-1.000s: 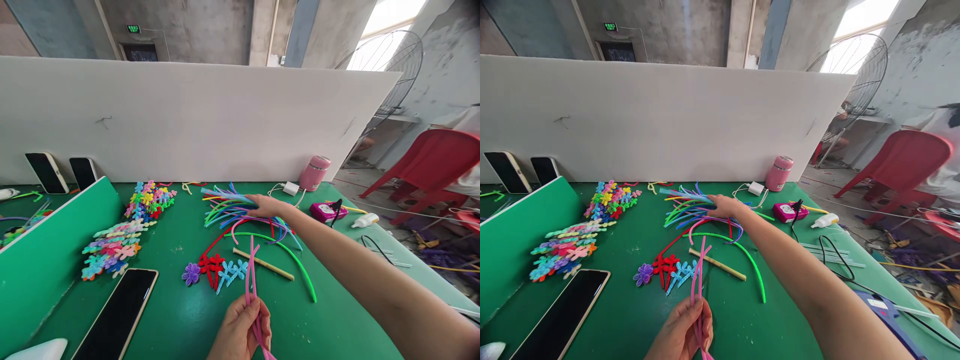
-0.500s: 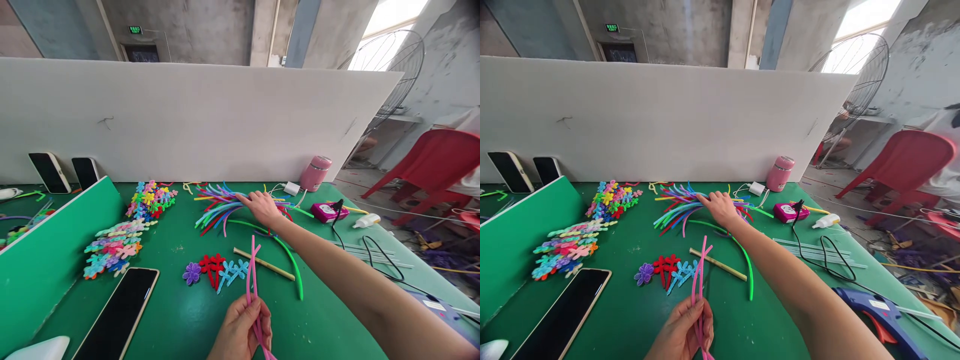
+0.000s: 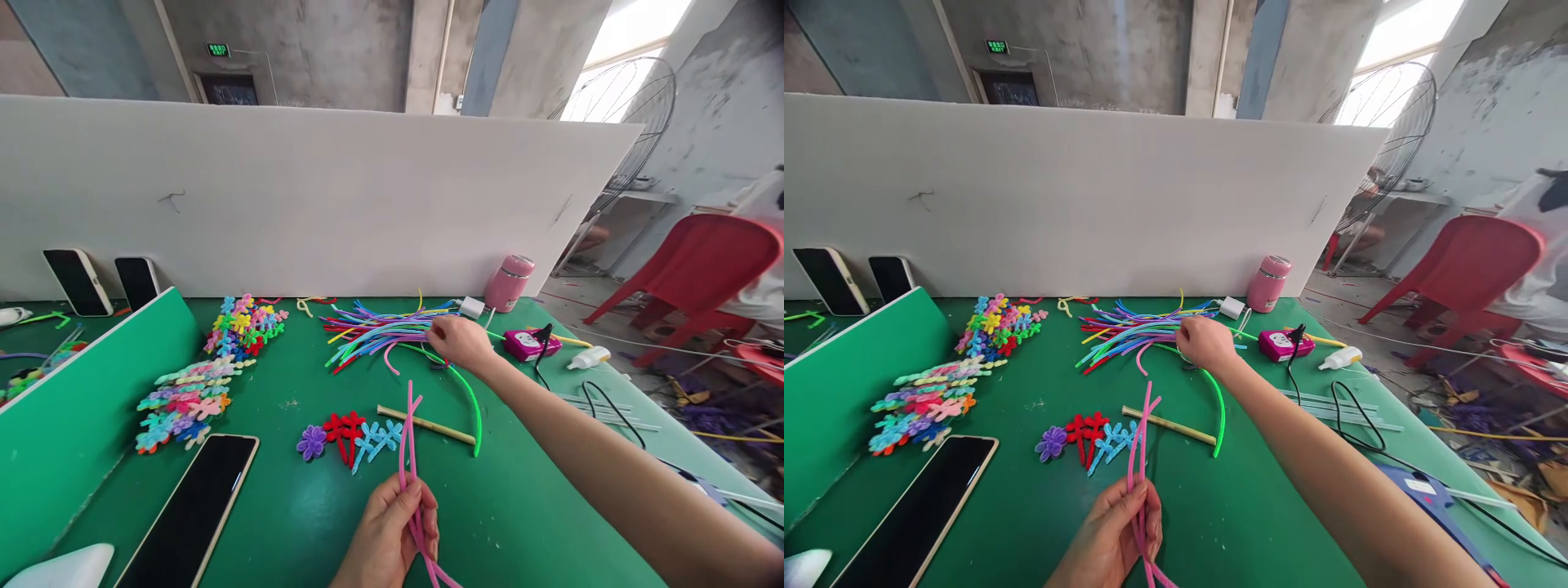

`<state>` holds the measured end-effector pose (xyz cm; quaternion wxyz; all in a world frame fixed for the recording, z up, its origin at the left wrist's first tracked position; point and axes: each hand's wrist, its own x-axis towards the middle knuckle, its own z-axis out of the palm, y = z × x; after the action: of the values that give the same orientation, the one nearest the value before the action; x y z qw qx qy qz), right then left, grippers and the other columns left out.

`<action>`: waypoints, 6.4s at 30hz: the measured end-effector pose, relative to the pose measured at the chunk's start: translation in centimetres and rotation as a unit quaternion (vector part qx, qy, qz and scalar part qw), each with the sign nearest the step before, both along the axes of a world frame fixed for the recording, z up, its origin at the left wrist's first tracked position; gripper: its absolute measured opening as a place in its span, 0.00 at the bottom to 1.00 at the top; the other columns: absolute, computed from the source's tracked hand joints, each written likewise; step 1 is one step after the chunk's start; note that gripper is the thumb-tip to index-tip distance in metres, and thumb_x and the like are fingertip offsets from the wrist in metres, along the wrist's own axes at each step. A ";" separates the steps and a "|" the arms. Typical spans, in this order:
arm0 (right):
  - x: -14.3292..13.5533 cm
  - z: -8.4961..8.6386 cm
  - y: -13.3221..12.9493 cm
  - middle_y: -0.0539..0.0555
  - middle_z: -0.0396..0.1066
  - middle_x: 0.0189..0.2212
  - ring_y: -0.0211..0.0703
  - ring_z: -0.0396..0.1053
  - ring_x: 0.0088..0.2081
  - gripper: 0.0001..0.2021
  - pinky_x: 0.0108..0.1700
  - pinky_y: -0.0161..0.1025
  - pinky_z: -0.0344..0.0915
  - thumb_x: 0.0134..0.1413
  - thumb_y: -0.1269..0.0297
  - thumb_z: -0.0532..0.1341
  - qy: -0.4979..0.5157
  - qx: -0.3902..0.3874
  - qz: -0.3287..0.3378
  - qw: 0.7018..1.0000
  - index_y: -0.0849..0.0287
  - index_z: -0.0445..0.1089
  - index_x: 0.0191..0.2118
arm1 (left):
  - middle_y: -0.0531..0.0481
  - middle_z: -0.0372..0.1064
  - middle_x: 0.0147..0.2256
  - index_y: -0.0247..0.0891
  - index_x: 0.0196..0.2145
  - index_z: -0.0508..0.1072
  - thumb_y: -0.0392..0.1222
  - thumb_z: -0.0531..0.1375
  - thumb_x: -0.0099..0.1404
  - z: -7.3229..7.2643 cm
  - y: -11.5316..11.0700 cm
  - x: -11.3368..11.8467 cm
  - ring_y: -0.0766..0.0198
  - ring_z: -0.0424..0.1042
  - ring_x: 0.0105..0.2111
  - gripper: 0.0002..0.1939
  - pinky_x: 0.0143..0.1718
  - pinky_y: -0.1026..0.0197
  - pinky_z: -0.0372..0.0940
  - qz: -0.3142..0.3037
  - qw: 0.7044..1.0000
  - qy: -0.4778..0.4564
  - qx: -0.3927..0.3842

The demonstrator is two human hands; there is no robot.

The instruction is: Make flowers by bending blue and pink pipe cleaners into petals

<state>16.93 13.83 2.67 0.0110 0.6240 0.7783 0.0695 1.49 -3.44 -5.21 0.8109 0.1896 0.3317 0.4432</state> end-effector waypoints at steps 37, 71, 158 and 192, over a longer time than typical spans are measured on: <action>-2.5 -0.1 1.3 0.57 0.68 0.37 0.44 0.68 0.34 0.14 0.30 0.34 0.60 0.49 0.72 0.54 0.050 0.080 0.075 0.993 0.55 0.68 0.42 | 0.52 0.63 0.18 0.32 0.24 0.68 0.44 0.58 0.56 0.5 -0.6 -0.4 0.71 0.61 0.18 0.11 0.21 0.66 0.56 -0.015 0.999 0.016 0.028; 2.3 -6.7 -12.2 0.58 0.67 0.31 0.49 0.65 0.37 0.11 0.34 0.40 0.56 0.53 0.65 0.51 0.235 0.088 -0.011 0.968 0.59 0.70 0.36 | 0.57 0.55 0.15 0.32 0.26 0.73 0.42 0.59 0.55 1.9 -1.2 0.0 0.75 0.52 0.15 0.10 0.19 0.69 0.51 0.007 0.989 0.104 0.104; 0.5 -5.4 -15.1 0.55 0.70 0.39 0.43 0.67 0.40 0.12 0.40 0.38 0.65 0.54 0.68 0.52 0.654 -0.029 0.186 0.733 0.55 0.68 0.43 | 0.46 0.71 0.29 0.31 0.29 0.75 0.40 0.55 0.58 2.6 0.3 -0.3 0.65 0.66 0.26 0.11 0.32 0.62 0.60 0.094 0.973 0.123 0.169; -1.4 -5.1 -15.6 0.56 0.70 0.35 0.39 0.68 0.33 0.13 0.29 0.32 0.63 0.49 0.56 0.56 0.853 -0.210 -0.017 0.478 0.61 0.63 0.24 | 0.49 0.67 0.30 0.35 0.29 0.72 0.42 0.57 0.56 3.0 -1.3 1.5 0.62 0.69 0.29 0.08 0.38 0.57 0.60 -0.023 0.972 0.147 0.183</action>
<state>15.51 -1.80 -2.43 -0.5263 0.3682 0.3855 -0.6625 2.98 -4.72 -2.21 0.7146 0.4053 0.3565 0.4451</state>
